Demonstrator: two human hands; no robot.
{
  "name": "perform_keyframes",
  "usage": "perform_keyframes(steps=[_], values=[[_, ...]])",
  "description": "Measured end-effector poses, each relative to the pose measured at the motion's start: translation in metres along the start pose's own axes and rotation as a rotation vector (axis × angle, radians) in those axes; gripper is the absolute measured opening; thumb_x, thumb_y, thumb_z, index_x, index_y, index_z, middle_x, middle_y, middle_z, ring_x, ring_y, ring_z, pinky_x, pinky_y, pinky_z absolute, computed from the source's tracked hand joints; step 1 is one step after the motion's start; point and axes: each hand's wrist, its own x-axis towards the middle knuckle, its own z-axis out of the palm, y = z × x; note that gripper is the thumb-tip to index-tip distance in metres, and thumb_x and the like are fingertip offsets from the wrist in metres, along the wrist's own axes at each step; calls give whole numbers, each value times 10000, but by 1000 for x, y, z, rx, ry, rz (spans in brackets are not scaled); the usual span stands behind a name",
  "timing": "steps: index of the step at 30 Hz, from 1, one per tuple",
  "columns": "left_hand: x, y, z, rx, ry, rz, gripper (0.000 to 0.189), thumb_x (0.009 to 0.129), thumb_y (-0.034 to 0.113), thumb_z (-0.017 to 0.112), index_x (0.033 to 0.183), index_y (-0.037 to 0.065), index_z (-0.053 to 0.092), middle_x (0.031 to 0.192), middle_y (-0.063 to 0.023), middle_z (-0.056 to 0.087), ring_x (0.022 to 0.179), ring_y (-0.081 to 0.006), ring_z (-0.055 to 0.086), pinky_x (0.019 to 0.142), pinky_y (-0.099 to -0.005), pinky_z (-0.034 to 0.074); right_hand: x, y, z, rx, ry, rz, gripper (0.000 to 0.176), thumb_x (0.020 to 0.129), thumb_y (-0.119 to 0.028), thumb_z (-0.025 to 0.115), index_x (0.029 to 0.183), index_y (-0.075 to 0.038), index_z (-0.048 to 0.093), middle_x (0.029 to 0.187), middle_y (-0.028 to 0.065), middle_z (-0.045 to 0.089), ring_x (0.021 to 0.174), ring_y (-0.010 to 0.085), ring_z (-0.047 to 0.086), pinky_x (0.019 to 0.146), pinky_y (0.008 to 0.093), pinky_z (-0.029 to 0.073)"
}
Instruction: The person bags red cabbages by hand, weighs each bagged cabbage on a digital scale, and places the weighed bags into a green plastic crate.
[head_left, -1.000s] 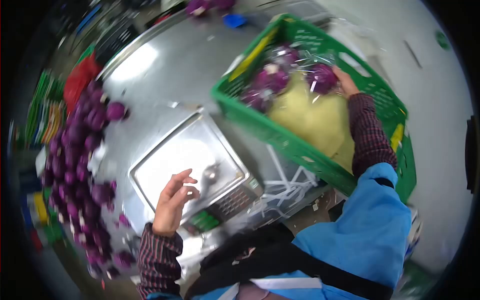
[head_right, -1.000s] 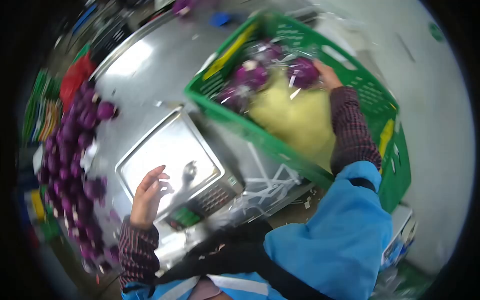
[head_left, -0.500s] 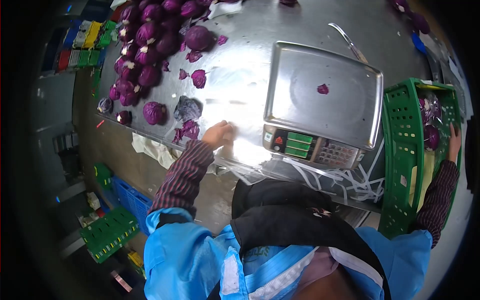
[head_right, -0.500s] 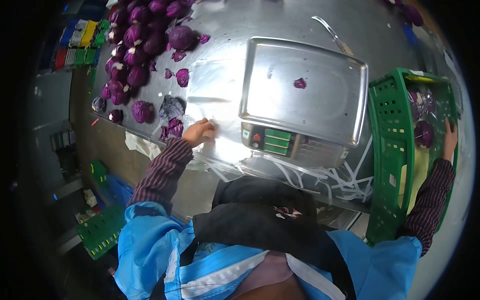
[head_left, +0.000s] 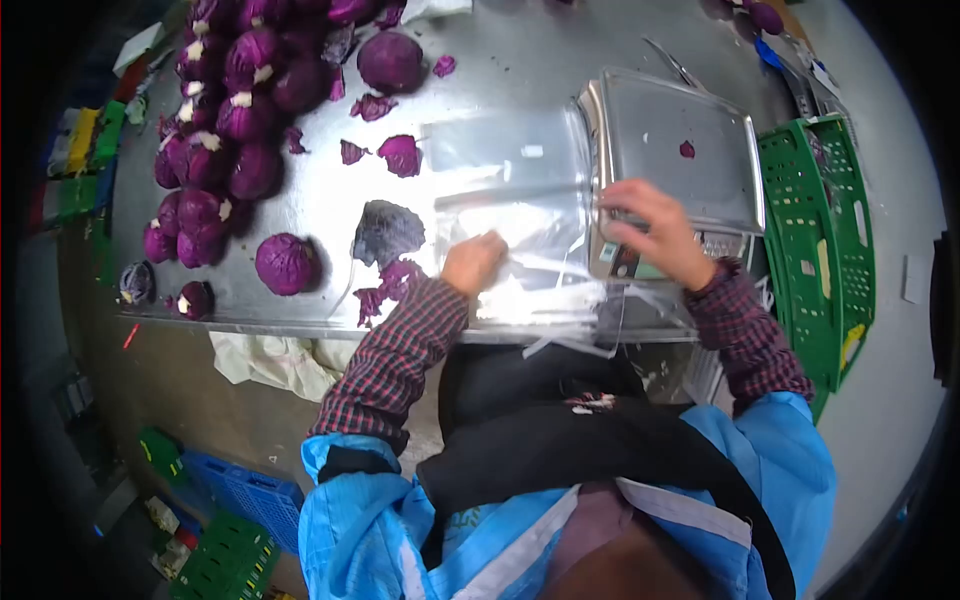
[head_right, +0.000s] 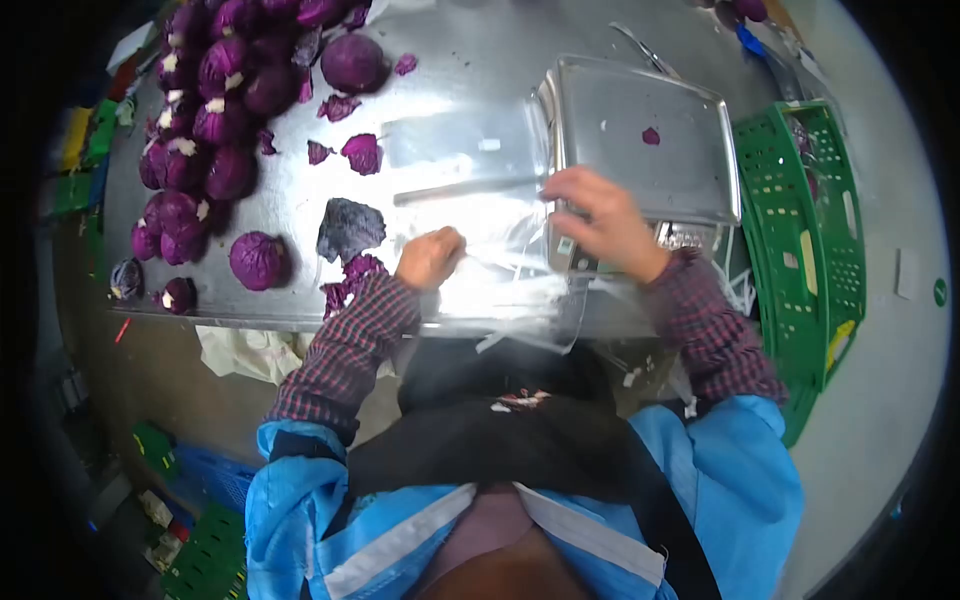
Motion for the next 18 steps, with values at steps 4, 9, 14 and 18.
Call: perform_keyframes(steps=[4,9,14,18], values=[[20,18,-34,-312,90,-209,136,839,120,629,891,55,522,725,-149,610,674,-323,620,616,-391,481,4,-74,69,-88,-200,-199,504,744,-239,743,1165,-29,561,1136,145,583,1046,335,563,899,398,460],[34,38,-105,-909,183,-315,194,848,59,650,920,40,471,685,-47,572,572,-125,575,500,-282,459,39,-84,84,-263,-269,-194,901,613,-432,815,1291,24,433,1111,179,575,1059,368,528,968,431,386],[24,31,-145,-1226,304,-436,202,876,52,628,1012,48,478,731,-13,545,561,-63,535,471,-216,463,60,-96,50,34,-517,-109,1037,613,-477,816,1405,0,346,1234,167,558,1069,365,527,956,433,379],[12,18,-169,-1328,349,-515,175,894,53,591,1046,57,506,797,-12,549,602,-60,543,481,-226,477,74,-64,39,-176,-473,-121,555,783,-322,714,1190,17,549,967,130,648,913,299,596,873,391,441]])
